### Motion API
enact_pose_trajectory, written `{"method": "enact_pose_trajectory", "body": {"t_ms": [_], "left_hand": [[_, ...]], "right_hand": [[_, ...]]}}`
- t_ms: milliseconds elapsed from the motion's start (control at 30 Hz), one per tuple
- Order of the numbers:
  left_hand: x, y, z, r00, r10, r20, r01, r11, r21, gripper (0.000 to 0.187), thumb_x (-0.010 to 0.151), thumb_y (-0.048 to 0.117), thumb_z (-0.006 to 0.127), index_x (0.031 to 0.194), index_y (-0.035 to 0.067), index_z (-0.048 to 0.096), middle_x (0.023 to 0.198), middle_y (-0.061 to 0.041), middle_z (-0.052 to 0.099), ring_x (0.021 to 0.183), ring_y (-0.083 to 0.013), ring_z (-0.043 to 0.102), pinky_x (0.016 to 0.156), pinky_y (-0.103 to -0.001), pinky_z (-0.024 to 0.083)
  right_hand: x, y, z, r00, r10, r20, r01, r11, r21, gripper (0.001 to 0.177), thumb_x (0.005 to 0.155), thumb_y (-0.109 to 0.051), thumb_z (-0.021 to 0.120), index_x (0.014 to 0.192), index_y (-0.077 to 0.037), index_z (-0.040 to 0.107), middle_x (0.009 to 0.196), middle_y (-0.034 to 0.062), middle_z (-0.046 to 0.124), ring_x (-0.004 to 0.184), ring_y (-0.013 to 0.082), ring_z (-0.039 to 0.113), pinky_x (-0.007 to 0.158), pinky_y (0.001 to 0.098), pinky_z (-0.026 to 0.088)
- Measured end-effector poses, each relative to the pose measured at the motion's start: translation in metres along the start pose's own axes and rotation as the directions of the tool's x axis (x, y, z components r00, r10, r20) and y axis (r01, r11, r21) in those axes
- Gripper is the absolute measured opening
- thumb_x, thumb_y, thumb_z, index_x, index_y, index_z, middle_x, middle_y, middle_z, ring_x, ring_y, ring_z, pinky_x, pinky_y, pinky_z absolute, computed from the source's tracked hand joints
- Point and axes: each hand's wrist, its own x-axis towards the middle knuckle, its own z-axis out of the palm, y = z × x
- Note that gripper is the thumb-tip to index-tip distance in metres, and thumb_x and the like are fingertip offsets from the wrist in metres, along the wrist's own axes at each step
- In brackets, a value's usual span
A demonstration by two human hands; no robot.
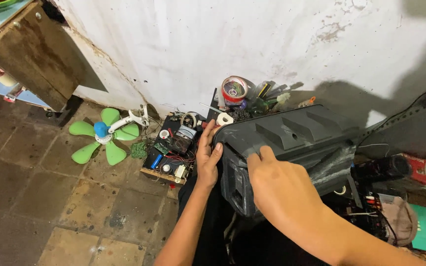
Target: The person operates a portable speaker, adjusting knobs and buttons on the front panel. They then flip the speaker over and use a screwdriver to remove screws from the back casing.
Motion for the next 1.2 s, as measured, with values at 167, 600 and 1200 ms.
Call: {"method": "enact_pose_trajectory", "body": {"t_ms": [167,600,1200], "left_hand": [[0.0,0.001,0.001,1.0,0.0,-0.004,0.0,1.0,-0.002,0.068,0.101,0.04,0.059,0.157,0.008,0.037,0.153,-0.014,0.048,0.142,-0.0266,0.047,0.116,-0.043,0.042],[0.001,0.0,0.001,0.999,0.045,-0.02,-0.045,0.999,0.007,0.068,0.102,0.039,0.057,0.157,0.006,0.035,0.149,-0.015,0.05,0.14,-0.0256,0.048,0.115,-0.043,0.043],[-0.001,0.001,0.0,1.0,-0.018,-0.021,0.018,1.0,0.01,0.068,0.101,0.046,0.056,0.158,0.014,0.036,0.149,-0.012,0.051,0.142,-0.0286,0.048,0.115,-0.048,0.044]], "right_hand": [[-0.005,-0.003,0.001,0.955,-0.233,-0.185,0.179,0.947,-0.267,0.038,0.061,0.015,0.073,0.076,-0.013,0.053,0.082,0.0064,0.047,0.054,0.0141,0.049,0.033,0.0296,0.043],[0.0,-0.008,0.006,0.913,-0.328,-0.244,0.202,0.88,-0.429,0.02,0.067,0.0,0.07,0.071,-0.018,0.061,0.073,0.0043,0.055,0.062,0.0225,0.055,0.049,0.0346,0.044],[0.008,-0.004,0.015,0.978,-0.183,-0.1,0.153,0.955,-0.256,0.022,0.067,0.005,0.068,0.083,-0.008,0.059,0.071,0.0093,0.06,0.045,0.0282,0.065,0.035,0.0407,0.05]]}}
